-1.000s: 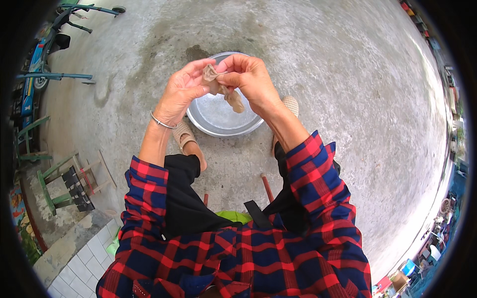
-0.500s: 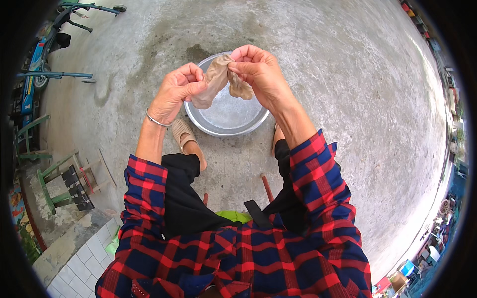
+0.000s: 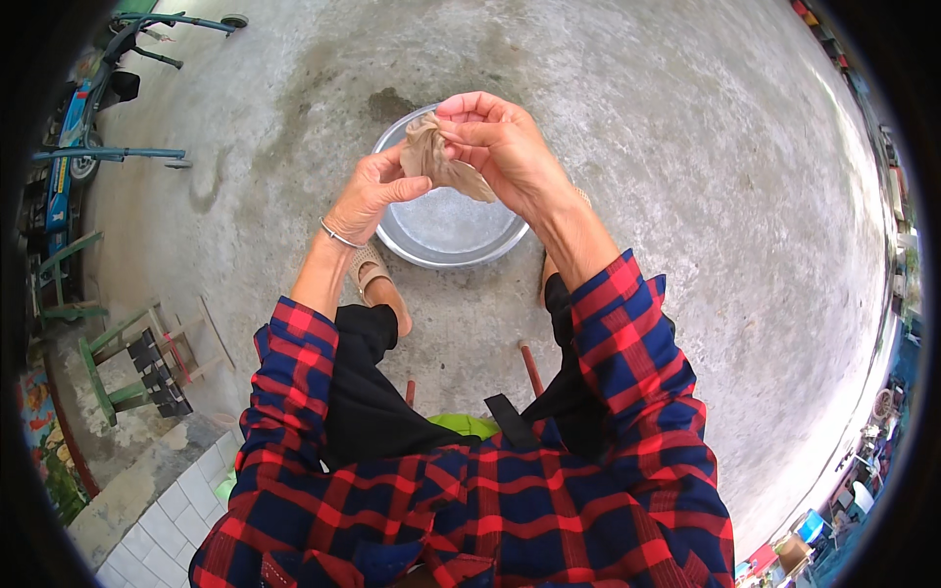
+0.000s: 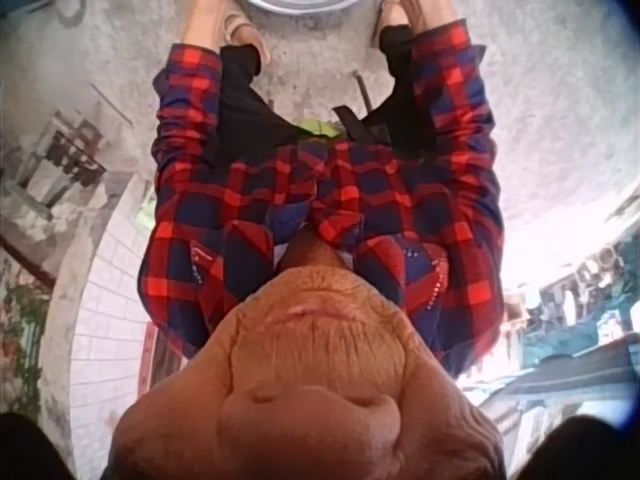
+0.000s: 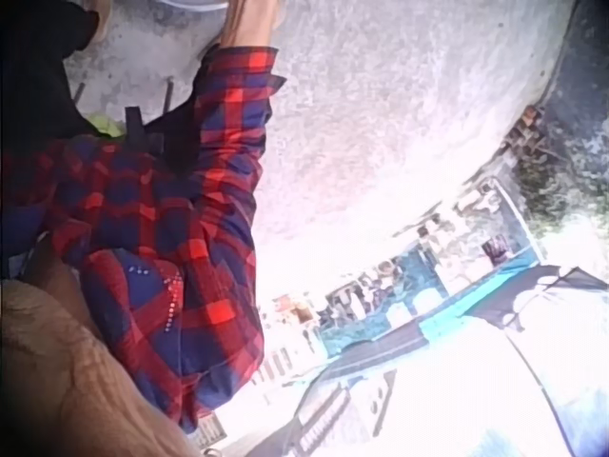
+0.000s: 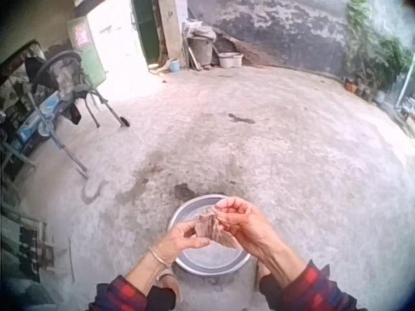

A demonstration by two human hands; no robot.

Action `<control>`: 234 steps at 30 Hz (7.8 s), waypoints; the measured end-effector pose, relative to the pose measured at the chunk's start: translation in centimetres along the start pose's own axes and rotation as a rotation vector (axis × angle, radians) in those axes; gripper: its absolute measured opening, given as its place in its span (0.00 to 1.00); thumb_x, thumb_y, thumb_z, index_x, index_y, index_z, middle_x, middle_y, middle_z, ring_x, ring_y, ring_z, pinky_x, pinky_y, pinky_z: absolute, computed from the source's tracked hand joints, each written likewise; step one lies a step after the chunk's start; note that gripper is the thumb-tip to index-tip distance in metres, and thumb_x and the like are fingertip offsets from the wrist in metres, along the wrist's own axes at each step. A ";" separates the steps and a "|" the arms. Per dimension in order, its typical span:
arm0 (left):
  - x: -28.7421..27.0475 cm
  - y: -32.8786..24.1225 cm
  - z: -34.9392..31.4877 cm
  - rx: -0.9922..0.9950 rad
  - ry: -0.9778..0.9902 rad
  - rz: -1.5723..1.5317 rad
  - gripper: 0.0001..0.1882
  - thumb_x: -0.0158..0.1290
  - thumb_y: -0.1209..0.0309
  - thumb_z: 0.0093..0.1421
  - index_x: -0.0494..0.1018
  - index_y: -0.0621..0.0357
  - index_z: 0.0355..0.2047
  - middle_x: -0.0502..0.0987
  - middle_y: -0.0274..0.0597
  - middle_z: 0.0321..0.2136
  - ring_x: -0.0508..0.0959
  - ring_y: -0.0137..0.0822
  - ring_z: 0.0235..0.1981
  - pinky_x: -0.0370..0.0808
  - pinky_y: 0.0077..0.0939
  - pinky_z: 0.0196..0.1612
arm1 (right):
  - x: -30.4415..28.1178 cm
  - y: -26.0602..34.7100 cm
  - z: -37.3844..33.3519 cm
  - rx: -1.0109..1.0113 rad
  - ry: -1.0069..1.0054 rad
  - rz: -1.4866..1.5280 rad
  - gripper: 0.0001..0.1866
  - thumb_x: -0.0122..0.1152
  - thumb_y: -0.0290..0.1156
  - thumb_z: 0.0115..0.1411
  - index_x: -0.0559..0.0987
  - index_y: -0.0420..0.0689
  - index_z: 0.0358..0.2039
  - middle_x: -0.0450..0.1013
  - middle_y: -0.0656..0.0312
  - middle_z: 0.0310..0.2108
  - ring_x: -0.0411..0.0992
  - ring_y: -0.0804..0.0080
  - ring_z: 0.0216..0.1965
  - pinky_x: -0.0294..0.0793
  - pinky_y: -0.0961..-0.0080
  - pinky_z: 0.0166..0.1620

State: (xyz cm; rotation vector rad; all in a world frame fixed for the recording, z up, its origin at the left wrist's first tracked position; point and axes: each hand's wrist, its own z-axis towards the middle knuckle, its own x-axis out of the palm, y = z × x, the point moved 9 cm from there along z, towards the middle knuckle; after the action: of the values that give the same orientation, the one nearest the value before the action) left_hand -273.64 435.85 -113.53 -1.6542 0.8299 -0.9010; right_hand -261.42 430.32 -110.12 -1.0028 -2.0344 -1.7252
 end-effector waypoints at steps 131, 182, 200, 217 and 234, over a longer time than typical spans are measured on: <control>-0.2 -2.2 1.0 0.045 -0.319 -0.875 0.11 0.47 0.73 0.66 0.67 0.66 0.45 0.64 0.33 0.22 0.59 0.22 0.18 0.55 0.16 0.17 | -1.0 0.2 2.9 -0.136 -0.360 -0.473 0.43 0.46 0.65 0.60 0.62 0.38 0.62 0.59 0.49 0.62 0.56 0.54 0.63 0.51 0.57 0.64; -4.5 -4.5 0.0 0.086 -0.312 -0.513 0.12 0.47 0.66 0.65 0.70 0.60 0.44 0.80 0.50 0.35 0.78 0.36 0.31 0.71 0.24 0.28 | -2.9 0.3 2.0 0.044 -0.251 -0.372 0.08 0.61 0.33 0.59 0.77 0.43 0.32 0.72 0.68 0.25 0.68 0.80 0.26 0.69 0.79 0.27; -5.4 -4.9 -0.5 0.099 -0.315 -0.407 0.09 0.52 0.68 0.63 0.71 0.58 0.41 0.79 0.43 0.32 0.78 0.32 0.32 0.71 0.23 0.31 | -4.1 1.2 2.2 -0.073 -0.275 0.088 0.11 0.59 0.26 0.60 0.71 0.41 0.42 0.75 0.59 0.36 0.74 0.72 0.30 0.77 0.75 0.34; -9.7 -4.7 -2.1 0.287 -0.637 -0.559 0.08 0.54 0.72 0.60 0.73 0.58 0.40 0.77 0.41 0.35 0.76 0.31 0.35 0.71 0.23 0.31 | -6.4 4.2 0.4 -0.262 -0.581 -0.175 0.08 0.50 0.23 0.62 0.76 0.41 0.40 0.73 0.64 0.28 0.65 0.81 0.20 0.60 0.84 0.19; -3.1 -7.1 -0.1 0.140 -0.103 -0.470 0.24 0.52 0.79 0.53 0.66 0.67 0.52 0.73 0.56 0.49 0.75 0.41 0.50 0.75 0.32 0.51 | -1.7 1.5 1.0 0.068 -0.282 -0.430 0.18 0.54 0.45 0.58 0.80 0.43 0.36 0.74 0.64 0.28 0.69 0.78 0.29 0.64 0.79 0.31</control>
State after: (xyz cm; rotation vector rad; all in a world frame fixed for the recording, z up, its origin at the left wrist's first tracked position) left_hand -274.57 440.08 -107.15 -1.7847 0.2985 -1.1527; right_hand -258.99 430.77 -110.34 -0.8732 -2.6286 -1.7724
